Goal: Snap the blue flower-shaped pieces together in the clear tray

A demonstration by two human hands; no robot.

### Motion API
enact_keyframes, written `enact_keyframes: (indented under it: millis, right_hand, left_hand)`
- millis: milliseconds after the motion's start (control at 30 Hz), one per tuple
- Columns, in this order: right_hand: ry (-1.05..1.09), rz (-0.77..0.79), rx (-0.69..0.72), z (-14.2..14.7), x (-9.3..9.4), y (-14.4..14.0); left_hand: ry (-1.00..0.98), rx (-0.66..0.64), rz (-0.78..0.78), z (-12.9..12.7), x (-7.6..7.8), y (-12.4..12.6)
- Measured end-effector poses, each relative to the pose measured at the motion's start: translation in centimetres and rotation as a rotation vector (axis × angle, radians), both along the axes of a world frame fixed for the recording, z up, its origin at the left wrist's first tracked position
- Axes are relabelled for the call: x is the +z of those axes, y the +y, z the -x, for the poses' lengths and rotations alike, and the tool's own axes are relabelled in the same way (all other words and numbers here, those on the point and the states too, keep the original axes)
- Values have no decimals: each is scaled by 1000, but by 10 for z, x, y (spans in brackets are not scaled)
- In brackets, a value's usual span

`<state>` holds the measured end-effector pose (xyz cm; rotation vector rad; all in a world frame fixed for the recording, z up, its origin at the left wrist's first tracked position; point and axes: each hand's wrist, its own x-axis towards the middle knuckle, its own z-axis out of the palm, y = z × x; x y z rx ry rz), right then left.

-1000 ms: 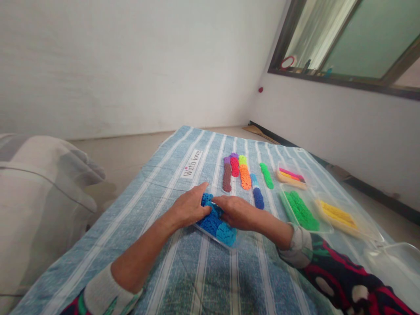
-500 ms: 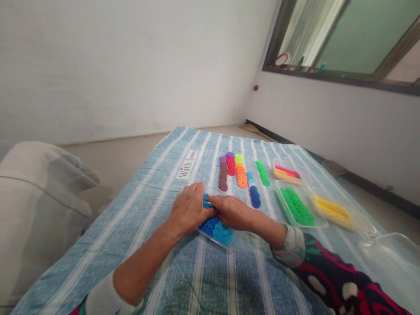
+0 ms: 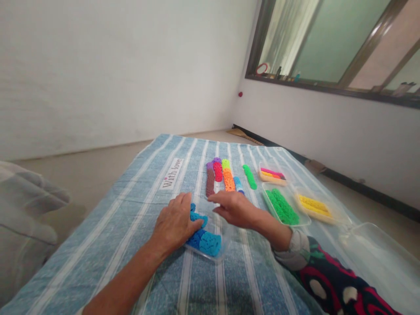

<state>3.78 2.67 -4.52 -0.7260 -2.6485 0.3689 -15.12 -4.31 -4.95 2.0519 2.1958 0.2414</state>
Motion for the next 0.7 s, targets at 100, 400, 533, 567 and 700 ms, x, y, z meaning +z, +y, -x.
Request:
enact_keyframes:
  millis: [100, 400, 533, 567, 700]
  right_hand:
    - [-23, -4, -216, -22, 12, 36]
    - [-251, 262, -514, -52, -3, 140]
    - [-288, 416, -531, -48, -15, 160]
    - [-294, 449, -534, -47, -17, 164]
    - [-306, 554, -532, -43, -18, 176]
  left_hand:
    - [4, -14, -20, 0, -3, 1]
    - [17, -1, -20, 3, -7, 1]
    - [10, -1, -8, 2, -5, 0]
    - [8, 0, -4, 1, -4, 0]
    - [1, 3, 0, 1, -2, 0]
